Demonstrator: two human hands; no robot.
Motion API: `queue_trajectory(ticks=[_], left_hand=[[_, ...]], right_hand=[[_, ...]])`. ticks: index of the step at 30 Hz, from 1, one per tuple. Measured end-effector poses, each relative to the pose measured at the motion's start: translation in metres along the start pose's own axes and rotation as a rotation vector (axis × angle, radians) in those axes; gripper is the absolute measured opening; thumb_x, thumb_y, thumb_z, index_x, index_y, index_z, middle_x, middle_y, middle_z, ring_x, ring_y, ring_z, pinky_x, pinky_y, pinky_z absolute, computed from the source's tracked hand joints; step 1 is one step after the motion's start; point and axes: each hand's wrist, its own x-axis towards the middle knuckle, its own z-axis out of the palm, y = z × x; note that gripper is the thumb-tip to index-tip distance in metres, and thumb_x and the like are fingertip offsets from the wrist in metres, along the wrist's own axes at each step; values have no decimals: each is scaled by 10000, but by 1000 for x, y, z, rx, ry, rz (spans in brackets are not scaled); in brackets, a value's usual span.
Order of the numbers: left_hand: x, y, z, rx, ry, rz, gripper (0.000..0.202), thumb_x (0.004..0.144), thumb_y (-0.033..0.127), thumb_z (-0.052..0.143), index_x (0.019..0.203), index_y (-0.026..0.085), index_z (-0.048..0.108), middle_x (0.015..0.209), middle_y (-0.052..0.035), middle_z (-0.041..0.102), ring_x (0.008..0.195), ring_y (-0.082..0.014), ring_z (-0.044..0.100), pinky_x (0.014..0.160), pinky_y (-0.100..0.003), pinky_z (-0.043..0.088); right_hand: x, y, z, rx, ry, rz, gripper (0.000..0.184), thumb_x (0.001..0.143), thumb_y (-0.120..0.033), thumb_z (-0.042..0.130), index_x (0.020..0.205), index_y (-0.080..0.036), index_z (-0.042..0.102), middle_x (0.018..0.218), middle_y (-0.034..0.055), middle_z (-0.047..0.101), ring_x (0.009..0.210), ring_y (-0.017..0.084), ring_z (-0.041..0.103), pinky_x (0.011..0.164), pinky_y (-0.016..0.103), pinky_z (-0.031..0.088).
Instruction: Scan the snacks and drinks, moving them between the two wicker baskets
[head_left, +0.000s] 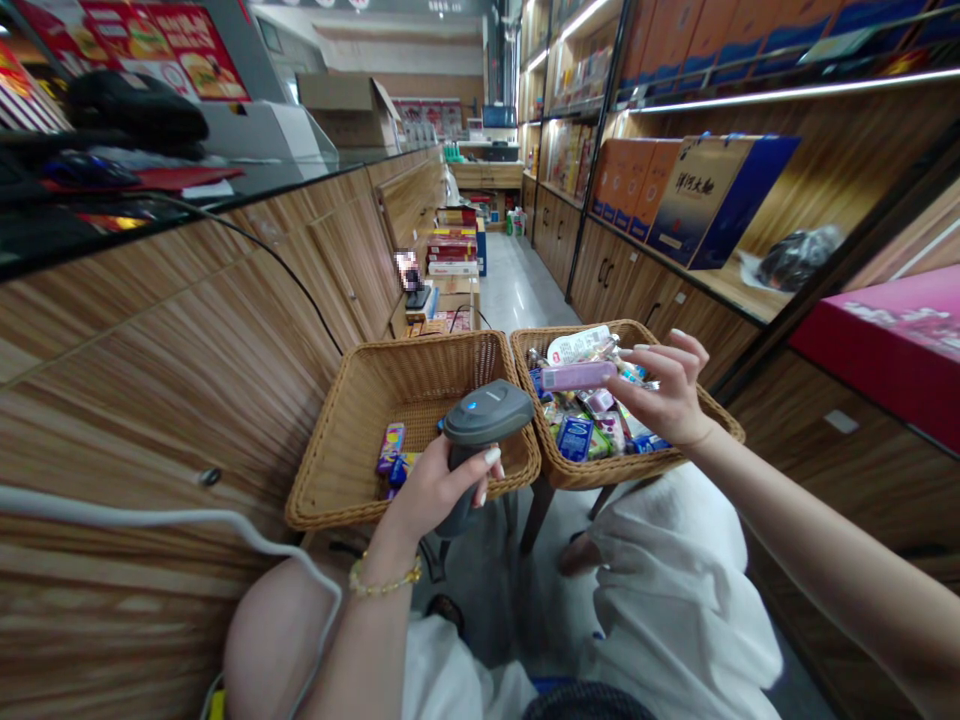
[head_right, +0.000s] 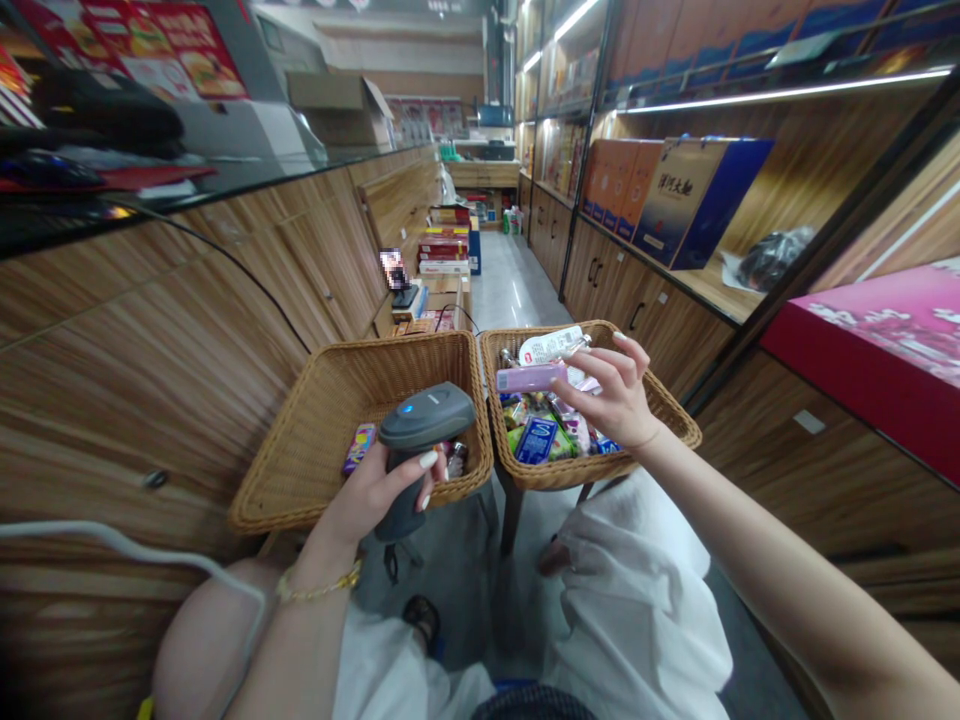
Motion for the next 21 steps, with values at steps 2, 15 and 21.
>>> queue_trajectory(ticks=[2,15,21], left_hand=[[0,0,0,-4,-7,0,273,891,417,698,844,152,655,738,-16,684,497,-113,556,505,-252,479],[0,-5,-2,-9,-7,10,291,891,436,716,865,150,666,751,-27,696,498,-119,565,502,-257,485],[0,-5,-3,19,-18,-6,321,902,455,701,833,143,674,690,-24,675,494,-124,564,512,-260,480]], right_hand=[[-1,0,-2,28,-37,27,133,916,-307,748,972,-422,712,1108,-8,640,1092,235,515,1162,533,314],[16,-14,3,39,-278,224,75,936,-413,717,999,-414,756,1154,22,654,1145,292,501,1195,581,275],[50,-50,19,107,-295,143,281,945,-344,729,1203,-455,716,1319,-4,635,1217,282,493,1196,525,286]])
